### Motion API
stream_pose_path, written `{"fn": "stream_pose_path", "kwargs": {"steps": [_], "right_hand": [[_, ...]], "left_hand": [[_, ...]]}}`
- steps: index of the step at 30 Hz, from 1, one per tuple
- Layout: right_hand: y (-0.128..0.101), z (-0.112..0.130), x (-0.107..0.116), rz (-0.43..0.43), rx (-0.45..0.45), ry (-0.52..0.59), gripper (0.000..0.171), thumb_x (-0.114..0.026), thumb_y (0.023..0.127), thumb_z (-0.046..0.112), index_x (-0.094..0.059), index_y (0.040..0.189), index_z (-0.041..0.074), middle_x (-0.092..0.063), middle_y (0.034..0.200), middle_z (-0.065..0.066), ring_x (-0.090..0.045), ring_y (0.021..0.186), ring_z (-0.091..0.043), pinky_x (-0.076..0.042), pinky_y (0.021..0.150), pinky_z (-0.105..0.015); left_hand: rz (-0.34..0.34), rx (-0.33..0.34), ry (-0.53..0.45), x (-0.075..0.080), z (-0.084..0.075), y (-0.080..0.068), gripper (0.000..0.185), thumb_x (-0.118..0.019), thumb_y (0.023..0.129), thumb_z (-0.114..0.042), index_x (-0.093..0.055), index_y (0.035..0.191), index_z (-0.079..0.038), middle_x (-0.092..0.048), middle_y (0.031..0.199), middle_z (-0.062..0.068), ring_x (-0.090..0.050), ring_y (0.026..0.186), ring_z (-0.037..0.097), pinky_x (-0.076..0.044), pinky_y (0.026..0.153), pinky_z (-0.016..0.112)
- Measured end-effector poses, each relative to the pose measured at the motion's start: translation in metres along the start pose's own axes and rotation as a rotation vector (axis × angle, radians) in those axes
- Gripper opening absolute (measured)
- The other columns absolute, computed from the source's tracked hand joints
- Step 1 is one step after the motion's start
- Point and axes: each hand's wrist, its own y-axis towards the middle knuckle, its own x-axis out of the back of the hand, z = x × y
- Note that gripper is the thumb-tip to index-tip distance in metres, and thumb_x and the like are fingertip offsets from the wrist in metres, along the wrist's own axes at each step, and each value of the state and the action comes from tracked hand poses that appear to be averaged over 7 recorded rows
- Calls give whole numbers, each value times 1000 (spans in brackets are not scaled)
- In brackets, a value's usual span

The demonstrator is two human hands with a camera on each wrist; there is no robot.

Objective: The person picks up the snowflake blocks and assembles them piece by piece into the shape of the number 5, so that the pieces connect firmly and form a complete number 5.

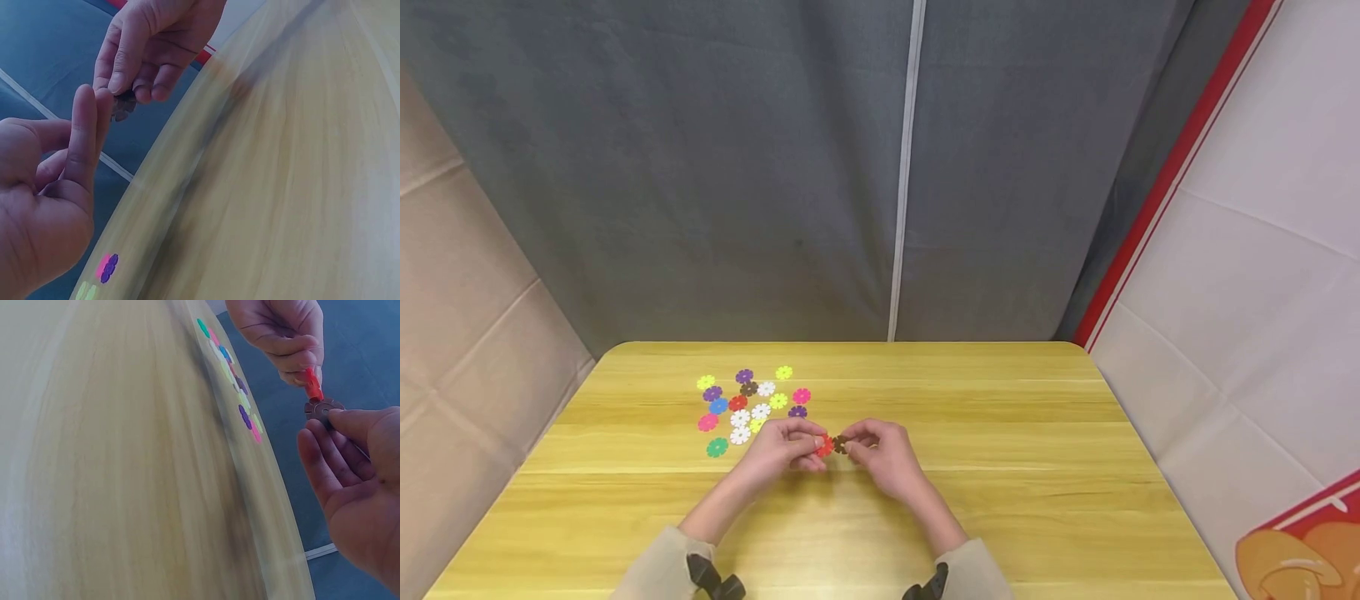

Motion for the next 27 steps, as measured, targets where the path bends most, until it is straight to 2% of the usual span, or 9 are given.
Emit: {"fn": "stream_pose_path", "kwargs": {"steps": [8, 14, 22, 27], "right_hand": [[-1, -1, -1, 11, 3, 19, 10, -71, 95, 2, -73, 104, -1, -74, 95, -9, -71, 84, -25, -63, 73, -31], [-2, 0, 0, 6, 29, 19, 9, -72, 95, 3, -75, 102, 1, -74, 97, -9, -71, 83, -21, -64, 75, -37], [-1, 3, 6, 0, 95, 61, 9, -75, 91, 1, -78, 99, 4, -75, 97, -9, -73, 85, -19, -62, 75, -27], [0, 5, 6, 1, 137, 32, 8, -77, 89, 0, -78, 96, 4, -75, 93, -8, -72, 83, -16, -62, 74, -25]], "left_hand": [[-20, 12, -12, -2, -1, 0, 25, -66, 94, 4, -62, 116, 16, -73, 90, 19, -73, 71, 23, -64, 74, 35], [-20, 29, -52, -2, -4, 0, 29, -65, 94, 7, -59, 118, 21, -71, 95, 20, -73, 71, 21, -64, 75, 33], [21, 34, -124, -4, -9, -2, 25, -66, 92, 9, -61, 114, 20, -70, 95, 20, -72, 68, 19, -64, 74, 31], [29, 26, -124, -5, -12, -3, 26, -67, 92, 10, -61, 114, 21, -71, 95, 20, -72, 68, 19, -64, 74, 31]]}}
